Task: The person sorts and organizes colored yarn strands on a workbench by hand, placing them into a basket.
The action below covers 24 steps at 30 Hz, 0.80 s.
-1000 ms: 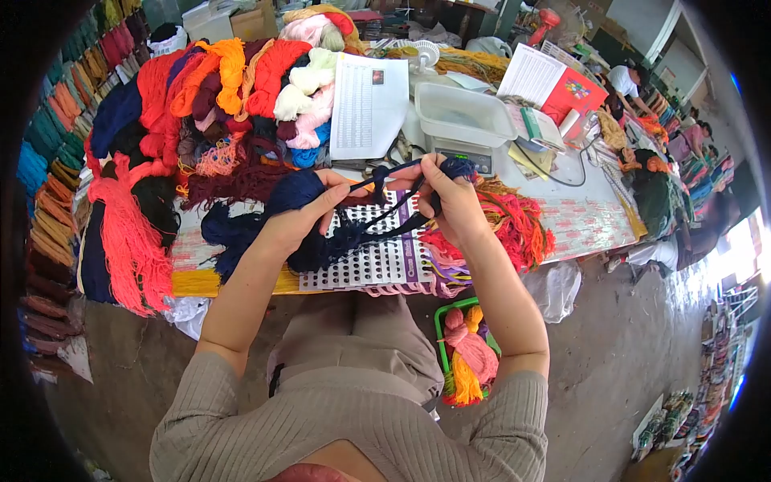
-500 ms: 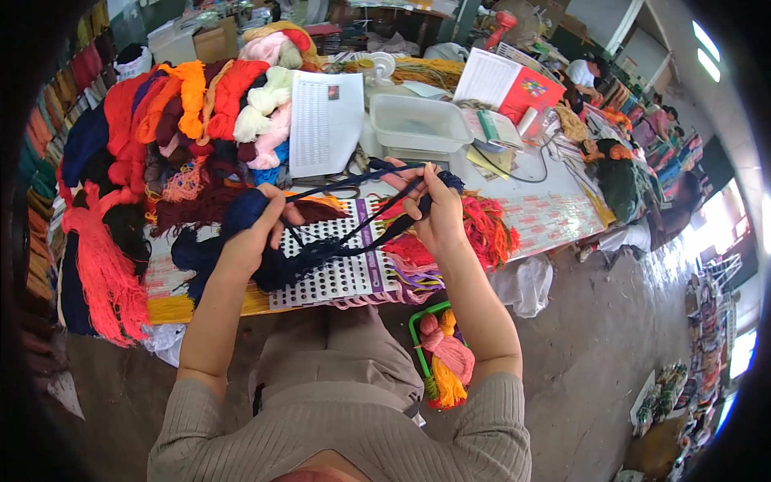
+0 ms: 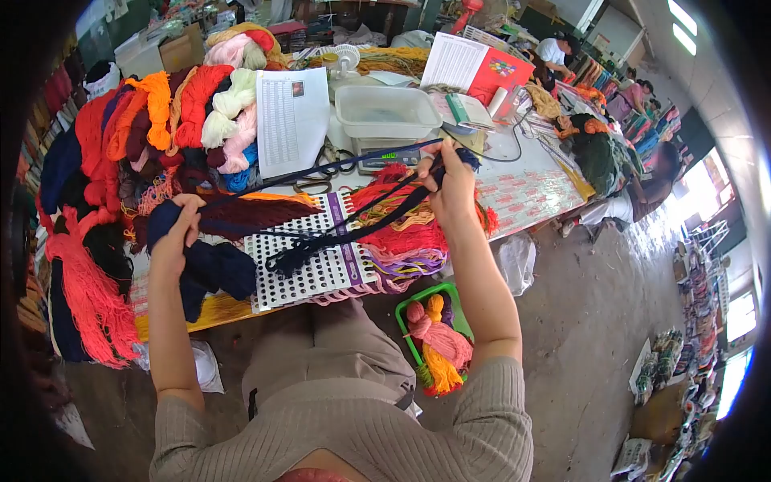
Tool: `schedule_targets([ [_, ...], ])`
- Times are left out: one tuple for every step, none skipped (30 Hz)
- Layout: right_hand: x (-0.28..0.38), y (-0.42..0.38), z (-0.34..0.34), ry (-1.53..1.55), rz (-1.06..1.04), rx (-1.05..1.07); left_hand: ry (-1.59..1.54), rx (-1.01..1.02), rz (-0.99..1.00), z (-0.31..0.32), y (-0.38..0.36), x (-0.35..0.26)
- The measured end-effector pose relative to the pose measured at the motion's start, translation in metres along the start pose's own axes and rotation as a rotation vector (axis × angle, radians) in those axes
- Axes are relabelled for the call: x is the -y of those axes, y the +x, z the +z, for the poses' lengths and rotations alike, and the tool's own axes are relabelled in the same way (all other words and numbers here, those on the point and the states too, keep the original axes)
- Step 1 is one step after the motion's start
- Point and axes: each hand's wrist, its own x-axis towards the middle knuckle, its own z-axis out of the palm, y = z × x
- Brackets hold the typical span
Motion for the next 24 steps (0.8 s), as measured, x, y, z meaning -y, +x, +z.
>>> schedule_targets([
  [0.005, 0.002, -0.007, 0.002, -0.031, 0.097, 0.003, -0.036, -0.015, -0.009, 0.002, 0.002],
  [0.009, 0.004, -0.004, -0.014, -0.050, 0.062, -0.022, -0.069, -0.021, -0.022, 0.003, 0.006],
  [0.016, 0.004, -0.001, -0.030, -0.072, 0.026, -0.038, -0.114, -0.015, -0.031, 0.004, 0.007],
  [0.024, 0.000, 0.011, -0.081, -0.120, -0.028, -0.047, -0.126, -0.022, -0.045, 0.006, 0.010],
  [0.026, 0.005, 0.003, -0.104, -0.147, 0.013, -0.061, -0.146, -0.031, -0.057, 0.008, 0.013],
  [0.029, 0.013, -0.006, -0.126, -0.172, 0.053, -0.100, -0.172, -0.052, -0.072, 0.010, 0.020],
  [0.034, 0.017, -0.009, -0.152, -0.182, 0.032, -0.124, -0.241, -0.061, -0.084, 0.011, 0.027],
  [0.039, 0.022, -0.015, -0.141, -0.181, -0.001, -0.157, -0.262, -0.089, -0.096, 0.012, 0.032],
  [0.045, 0.028, -0.021, -0.127, -0.177, -0.030, -0.187, -0.285, -0.117, -0.110, 0.012, 0.037],
  [0.051, 0.033, -0.025, -0.193, -0.207, -0.076, -0.187, -0.277, -0.100, -0.127, 0.013, 0.048],
  [0.055, 0.043, -0.038, -0.198, -0.232, -0.106, -0.186, -0.258, -0.100, -0.137, 0.013, 0.056],
  [0.058, 0.060, -0.062, -0.166, -0.250, -0.066, -0.179, -0.254, -0.105, -0.149, 0.012, 0.061],
  [0.065, 0.067, -0.068, -0.197, -0.293, -0.170, -0.167, -0.230, -0.055, -0.153, 0.008, 0.062],
  [0.074, 0.072, -0.074, -0.198, -0.293, -0.181, -0.171, -0.260, -0.072, -0.157, 0.005, 0.063],
  [0.082, 0.084, -0.093, -0.143, -0.277, -0.125, -0.156, -0.255, -0.064, -0.160, 0.001, 0.064],
  [0.089, 0.089, -0.094, -0.134, -0.295, -0.207, -0.163, -0.236, -0.062, -0.165, -0.001, 0.066],
  [0.097, 0.090, -0.095, -0.092, -0.254, -0.220, -0.107, -0.237, -0.052, -0.171, -0.002, 0.072],
  [0.102, 0.084, -0.092, -0.131, -0.253, -0.088, 0.034, -0.238, -0.042, -0.179, -0.003, 0.079],
  [0.102, 0.077, -0.079, -0.150, -0.268, -0.062, 0.173, -0.345, -0.054, -0.184, -0.001, 0.084],
  [0.103, 0.074, -0.071, -0.168, -0.254, -0.039, 0.310, -0.446, -0.068, -0.182, -0.001, 0.084],
  [0.101, 0.071, -0.062, -0.231, -0.232, -0.030, 0.356, -0.468, -0.030, -0.180, -0.003, 0.085],
  [0.094, 0.063, -0.044, -0.369, -0.202, -0.009, 0.402, -0.487, 0.013, -0.169, -0.003, 0.078],
  [0.083, 0.051, -0.020, -0.507, -0.173, 0.007, 0.405, -0.450, -0.100, -0.155, -0.002, 0.064],
  [0.068, 0.035, 0.009, -0.559, -0.103, 0.073, 0.311, -0.288, -0.057, -0.136, 0.001, 0.053],
])
